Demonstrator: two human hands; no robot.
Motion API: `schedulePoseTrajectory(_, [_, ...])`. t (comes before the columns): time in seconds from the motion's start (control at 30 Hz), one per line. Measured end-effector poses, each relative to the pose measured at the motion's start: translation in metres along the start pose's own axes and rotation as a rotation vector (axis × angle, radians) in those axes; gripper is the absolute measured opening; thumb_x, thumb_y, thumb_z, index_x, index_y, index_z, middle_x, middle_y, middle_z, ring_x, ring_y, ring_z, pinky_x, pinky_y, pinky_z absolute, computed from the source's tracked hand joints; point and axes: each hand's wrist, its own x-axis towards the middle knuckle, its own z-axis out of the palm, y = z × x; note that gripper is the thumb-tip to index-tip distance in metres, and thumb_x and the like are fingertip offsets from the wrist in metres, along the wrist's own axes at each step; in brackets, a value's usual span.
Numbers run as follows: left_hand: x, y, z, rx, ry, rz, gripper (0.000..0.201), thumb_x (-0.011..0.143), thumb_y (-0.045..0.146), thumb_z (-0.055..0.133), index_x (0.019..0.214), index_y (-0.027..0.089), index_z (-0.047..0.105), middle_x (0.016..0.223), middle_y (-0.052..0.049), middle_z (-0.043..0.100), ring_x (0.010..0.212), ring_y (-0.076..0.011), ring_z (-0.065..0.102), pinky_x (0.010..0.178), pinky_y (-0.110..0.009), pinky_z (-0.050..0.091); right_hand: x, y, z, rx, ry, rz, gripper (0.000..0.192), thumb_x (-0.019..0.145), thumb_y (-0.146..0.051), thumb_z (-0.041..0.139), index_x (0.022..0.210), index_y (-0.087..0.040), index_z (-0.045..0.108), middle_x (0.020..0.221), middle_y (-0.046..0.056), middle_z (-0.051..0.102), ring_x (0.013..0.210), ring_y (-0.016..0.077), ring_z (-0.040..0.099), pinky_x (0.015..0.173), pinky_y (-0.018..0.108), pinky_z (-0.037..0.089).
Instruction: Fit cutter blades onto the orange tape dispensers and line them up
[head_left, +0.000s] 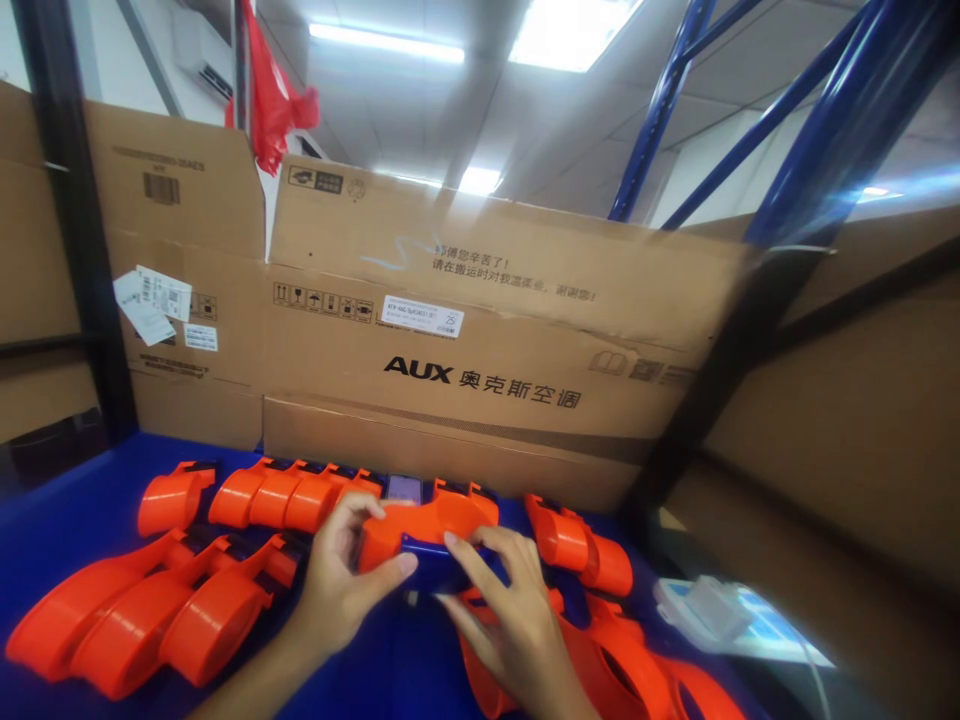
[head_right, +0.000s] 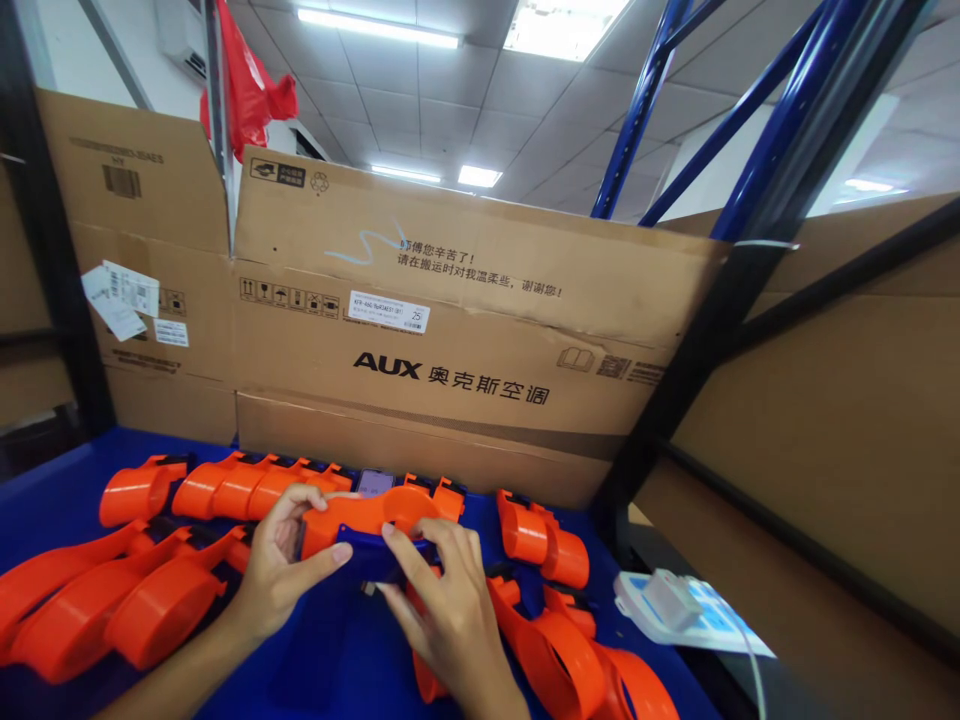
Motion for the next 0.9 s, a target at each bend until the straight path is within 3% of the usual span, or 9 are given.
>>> schedulePoseTrajectory(0.17, [-0.002,-0.001,0.001,-0.062,0.002,-0.061,0.046,0.075,0.025,0.080,0.112,0.025,0.054,0.122,-0.010,0.070,0.113,-0.0303,0.067,0.095,-0.042,0.052,0.001,0.000,-0.003,0.001,0.015,0.052,0.060,0.086,-0.025,0.072,0.142,-0.028,0.051,0.121,0.013,0.058,0.107,0.0302,0.059,0.088,0.048,0.051])
schedulePoseTrajectory(0.3, [-0.009,-0.005,-0.002,-0.167,-0.137,-0.054,0.070,0.078,0.036,0.077,0.139,0.025,0.046,0.142,-0.015,0.058,0.130,-0.0353,0.054,0.106,-0.047,0.045,0.000,-0.005,-0.006,0.182,0.045,0.168,0.066,0.087,-0.033,0.070,0.148,-0.025,0.044,0.124,0.013,0.060,0.111,0.0297,0.061,0.092,0.044,0.053])
schedulePoseTrajectory(0.4, [-0.016,-0.013,-0.002,-0.131,-0.244,-0.033,0.080,0.078,0.034,0.079,0.147,0.029,0.040,0.153,-0.012,0.047,0.142,-0.0352,0.039,0.116,-0.049,0.033,-0.001,-0.011,-0.005,0.354,0.091,0.263,0.057,0.095,-0.043,0.056,0.148,-0.024,0.045,0.130,0.013,0.061,0.119,0.0307,0.060,0.097,0.043,0.052])
schedulePoseTrajectory(0.6, [-0.020,-0.016,0.005,0.028,-0.388,-0.029,0.086,0.071,0.046,0.083,0.146,0.024,0.045,0.153,-0.015,0.046,0.142,-0.0423,0.037,0.116,-0.058,0.028,0.001,-0.023,0.001,0.556,0.097,0.350,0.043,0.105,-0.039,0.032,0.136,-0.026,0.058,0.127,0.009,0.065,0.120,0.0281,0.061,0.098,0.040,0.051])
schedulePoseTrajectory(0.77, [-0.022,0.001,0.016,-0.043,-0.489,-0.036,0.104,0.061,0.048,0.088,0.149,0.023,0.038,0.148,-0.018,0.049,0.133,-0.0436,0.047,0.112,-0.060,0.033,0.004,-0.026,0.003,0.432,0.083,0.393,0.041,0.105,-0.035,0.030,0.134,-0.024,0.057,0.130,0.012,0.057,0.119,0.0283,0.057,0.096,0.044,0.051])
schedulePoseTrajectory(0.9, [-0.024,0.005,0.020,0.041,-0.420,-0.025,0.105,0.061,0.039,0.088,0.150,0.023,0.035,0.145,-0.018,0.051,0.131,-0.0414,0.050,0.111,-0.061,0.034,0.002,-0.024,0.002,0.195,0.007,0.367,0.036,0.103,-0.031,0.035,0.127,-0.025,0.060,0.136,0.012,0.049,0.121,0.0308,0.048,0.099,0.055,0.044])
